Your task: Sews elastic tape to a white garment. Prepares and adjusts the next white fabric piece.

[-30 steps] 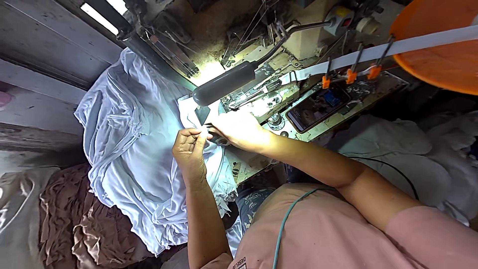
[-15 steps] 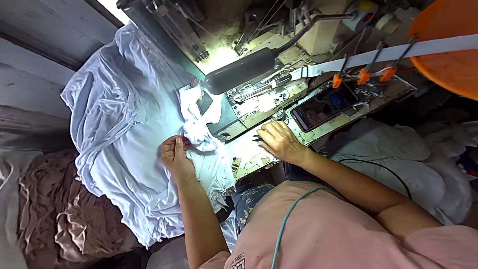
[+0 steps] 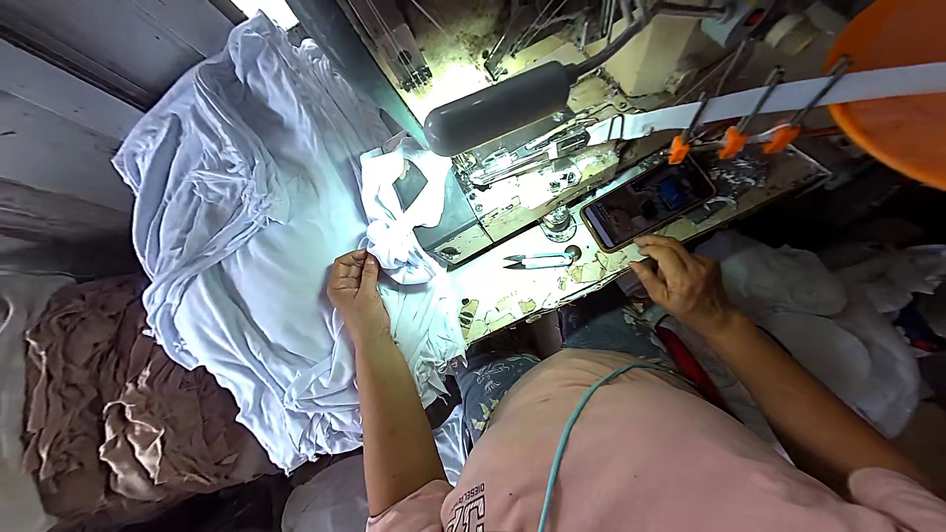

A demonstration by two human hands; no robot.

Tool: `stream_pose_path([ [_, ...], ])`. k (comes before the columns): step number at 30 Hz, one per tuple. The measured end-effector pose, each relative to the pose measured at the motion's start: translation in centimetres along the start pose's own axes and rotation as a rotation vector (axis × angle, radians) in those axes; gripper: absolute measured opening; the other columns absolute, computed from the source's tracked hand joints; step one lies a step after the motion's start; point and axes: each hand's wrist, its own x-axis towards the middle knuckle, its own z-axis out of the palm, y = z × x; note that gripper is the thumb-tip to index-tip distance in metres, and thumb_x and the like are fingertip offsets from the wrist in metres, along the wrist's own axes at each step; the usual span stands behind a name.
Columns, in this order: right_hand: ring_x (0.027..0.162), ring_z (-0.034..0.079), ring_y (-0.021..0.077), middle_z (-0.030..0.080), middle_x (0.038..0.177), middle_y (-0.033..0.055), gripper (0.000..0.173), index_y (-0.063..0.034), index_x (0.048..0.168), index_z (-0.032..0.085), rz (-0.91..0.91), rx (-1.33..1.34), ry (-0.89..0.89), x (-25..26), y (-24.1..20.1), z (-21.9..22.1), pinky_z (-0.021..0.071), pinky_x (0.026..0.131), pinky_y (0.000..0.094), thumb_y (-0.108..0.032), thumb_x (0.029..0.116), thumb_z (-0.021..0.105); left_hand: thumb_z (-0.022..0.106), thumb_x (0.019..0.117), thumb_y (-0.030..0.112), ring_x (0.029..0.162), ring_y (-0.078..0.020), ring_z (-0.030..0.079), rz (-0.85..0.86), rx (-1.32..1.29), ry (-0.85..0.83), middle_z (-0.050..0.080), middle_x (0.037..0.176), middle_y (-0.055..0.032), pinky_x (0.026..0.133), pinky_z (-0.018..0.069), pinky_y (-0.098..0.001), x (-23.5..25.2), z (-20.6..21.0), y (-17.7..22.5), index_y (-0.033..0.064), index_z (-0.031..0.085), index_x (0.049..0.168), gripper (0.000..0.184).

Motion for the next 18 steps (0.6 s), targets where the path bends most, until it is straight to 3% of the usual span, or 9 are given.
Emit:
stream_pose_path([
  [2,0.065,0.07,0.0288,0.073,0.113,0.0229,0.031,0.005,0.098,0.067,-0.035,0.013,0.023,-0.2,-0.4,0.1,0.0512,0.049,0.0372,-0.022,0.1048,0.055,0.056,0.1001,0.001,0.085,-0.0002,0.066,0.009,0.0,0.004,0.068,0.092,0.0095,0.082,0.0561,-0.0213,0.0,0.0,-0.1,0.0076,0.06,0.11,0.013],
  [8,0.058,0.065,0.024,0.073,0.116,0.0211,0.03,0.0026,0.097,0.066,-0.035,0.022,0.057,-0.4,-0.6,0.6,0.0471,0.045,0.0339,-0.023,0.1054,0.053,0.056,0.0984,-0.002,0.087,-0.0002,0.066,0.014,0.049,0.016,0.068,0.093,0.0095,0.083,0.0564,-0.0217,-0.1,0.2,-0.2,0.0071,0.06,0.109,0.015],
  [18,0.071,0.073,0.0299,0.069,0.129,0.0214,0.032,0.0047,0.108,0.067,0.015,-0.032,-0.008,0.4,0.3,0.1,0.0519,0.05,0.0382,-0.025,0.1043,0.056,0.057,0.0973,-0.003,0.089,-0.0003,0.067,0.04,0.096,0.004,0.068,0.095,0.0084,0.085,0.0566,-0.0224,-0.3,0.2,-0.1,0.0045,0.06,0.111,0.016],
])
